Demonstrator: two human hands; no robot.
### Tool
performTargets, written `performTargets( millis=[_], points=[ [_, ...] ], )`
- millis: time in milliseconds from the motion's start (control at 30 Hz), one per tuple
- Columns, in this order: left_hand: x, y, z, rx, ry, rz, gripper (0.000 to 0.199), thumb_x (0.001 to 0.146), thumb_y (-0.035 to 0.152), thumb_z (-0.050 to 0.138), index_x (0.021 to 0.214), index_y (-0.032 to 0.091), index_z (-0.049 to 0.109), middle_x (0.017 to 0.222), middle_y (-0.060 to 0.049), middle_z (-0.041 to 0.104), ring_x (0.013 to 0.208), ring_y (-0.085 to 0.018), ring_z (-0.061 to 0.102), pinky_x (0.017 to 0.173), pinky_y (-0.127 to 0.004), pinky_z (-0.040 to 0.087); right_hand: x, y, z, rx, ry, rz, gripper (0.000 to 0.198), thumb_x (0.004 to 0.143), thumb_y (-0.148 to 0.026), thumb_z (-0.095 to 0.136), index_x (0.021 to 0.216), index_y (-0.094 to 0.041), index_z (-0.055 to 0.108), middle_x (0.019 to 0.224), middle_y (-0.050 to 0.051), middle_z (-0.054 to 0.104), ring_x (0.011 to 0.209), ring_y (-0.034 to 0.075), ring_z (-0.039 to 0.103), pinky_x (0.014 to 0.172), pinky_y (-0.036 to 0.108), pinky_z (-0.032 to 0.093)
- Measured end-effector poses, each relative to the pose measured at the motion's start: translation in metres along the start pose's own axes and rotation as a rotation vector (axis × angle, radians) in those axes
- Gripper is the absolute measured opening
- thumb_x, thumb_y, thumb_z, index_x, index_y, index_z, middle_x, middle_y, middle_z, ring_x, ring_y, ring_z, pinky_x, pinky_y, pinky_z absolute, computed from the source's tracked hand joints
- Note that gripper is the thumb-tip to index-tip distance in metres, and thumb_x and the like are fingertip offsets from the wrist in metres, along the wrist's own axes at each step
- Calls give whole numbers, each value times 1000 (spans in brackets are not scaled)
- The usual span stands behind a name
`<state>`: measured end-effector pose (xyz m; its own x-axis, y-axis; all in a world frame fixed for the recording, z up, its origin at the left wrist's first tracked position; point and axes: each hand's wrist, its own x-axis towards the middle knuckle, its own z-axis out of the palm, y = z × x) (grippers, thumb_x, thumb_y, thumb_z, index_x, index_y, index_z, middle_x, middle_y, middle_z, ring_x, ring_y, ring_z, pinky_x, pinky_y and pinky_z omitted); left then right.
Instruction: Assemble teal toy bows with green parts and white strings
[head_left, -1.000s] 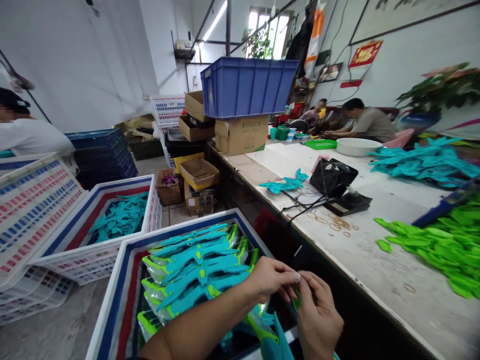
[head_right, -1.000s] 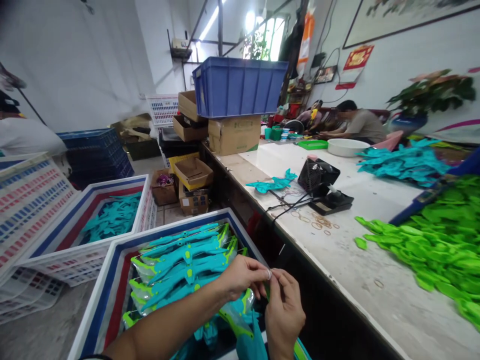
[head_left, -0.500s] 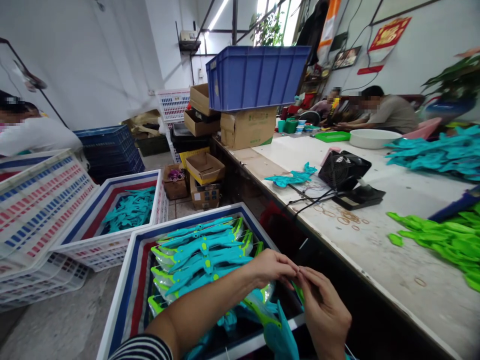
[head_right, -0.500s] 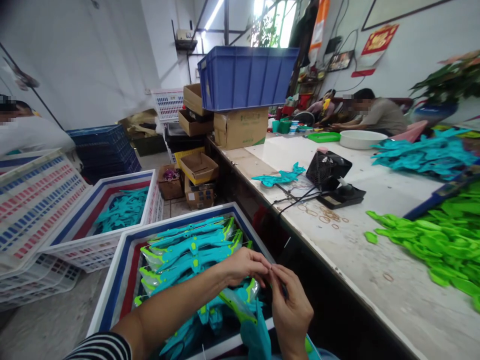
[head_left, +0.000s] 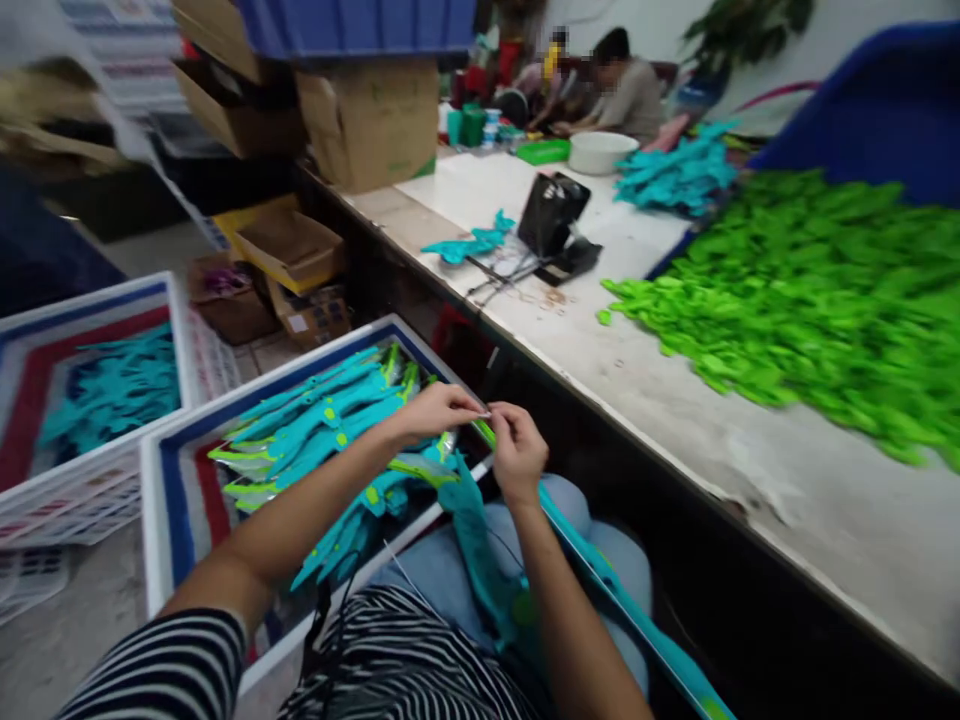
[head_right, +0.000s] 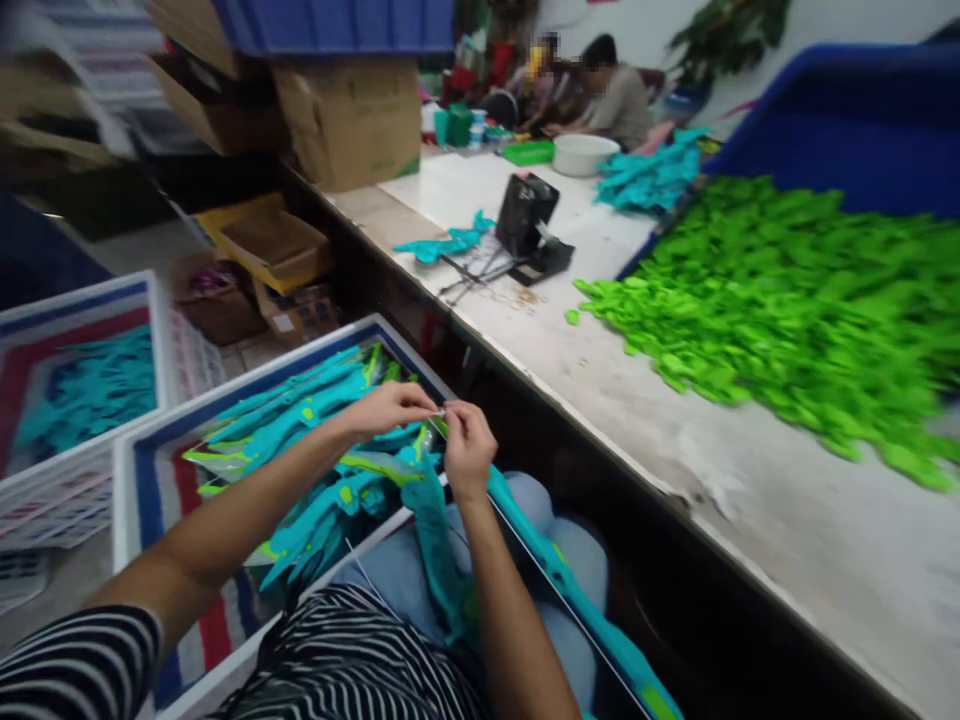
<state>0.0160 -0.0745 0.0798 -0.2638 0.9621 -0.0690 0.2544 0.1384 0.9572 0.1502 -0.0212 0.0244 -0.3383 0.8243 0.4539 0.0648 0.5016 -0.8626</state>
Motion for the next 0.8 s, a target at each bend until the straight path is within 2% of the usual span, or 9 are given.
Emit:
performTargets(
  millis=[167,267,333,400,467,533,600,700,800],
  points=[
    [0,-10,7,-25,87,-37,6,64,14,67,60,15,72,59,1,63,61,-13,56,59,-22,42,-7,4,9,-30,-2,-30,19,89,-30,45,75,-21,54,82,6,63,80,18,59,74,33,50],
    [0,-12,17,-92,133,-81,7,67,18,68,61,15,70,60,0,63,61,-13,56,61,-24,44,-7,10,10,-138,65,-48,21,91,-31,42,74,-21,51,78,6,59,76,18,56,71,33,48],
    [-3,-14,21,-113,174,-44,6,68,17,68,63,15,70,65,-1,64,67,-14,58,67,-25,45,-8,14,9,-208,119,-54,22,92,-31,40,74,-22,50,77,6,57,75,18,55,72,34,48],
    [-15,-21,20,-116,263,23,4,69,16,67,71,16,71,79,-3,67,81,-16,60,74,-26,46,-11,18,8,-253,150,-82,22,93,-31,39,78,-21,51,79,7,57,79,19,56,75,36,47],
    [-41,-37,16,-108,447,15,11,71,22,68,82,17,70,94,-6,66,94,-18,59,78,-26,47,-20,19,8,-270,110,-154,20,94,-29,38,85,-21,54,84,9,59,85,21,57,80,40,47],
    [-82,-59,14,-107,671,-147,22,73,33,68,86,16,66,95,-6,65,93,-19,58,77,-27,47,-34,20,13,-253,-66,-272,21,94,-25,36,94,-21,57,91,10,61,92,22,58,85,41,47],
    [-127,-84,17,-140,789,-434,30,71,43,69,82,15,64,85,-5,64,86,-19,59,73,-28,46,-50,19,25,-238,-361,-387,24,94,-20,36,101,-21,59,97,11,63,96,22,57,87,40,47],
    [-176,-113,30,-285,651,-870,39,66,50,73,75,13,66,77,-6,66,79,-20,60,64,-27,44,-68,18,54,-355,-721,-407,25,91,-21,48,113,-19,59,113,14,61,107,25,53,92,41,45],
    [-184,-125,46,-516,437,-983,34,57,43,82,66,13,68,66,-5,67,70,-19,61,61,-27,43,-72,19,76,-592,-858,-215,49,81,-21,65,128,-17,52,117,19,58,109,32,51,91,48,43]
  ],
)
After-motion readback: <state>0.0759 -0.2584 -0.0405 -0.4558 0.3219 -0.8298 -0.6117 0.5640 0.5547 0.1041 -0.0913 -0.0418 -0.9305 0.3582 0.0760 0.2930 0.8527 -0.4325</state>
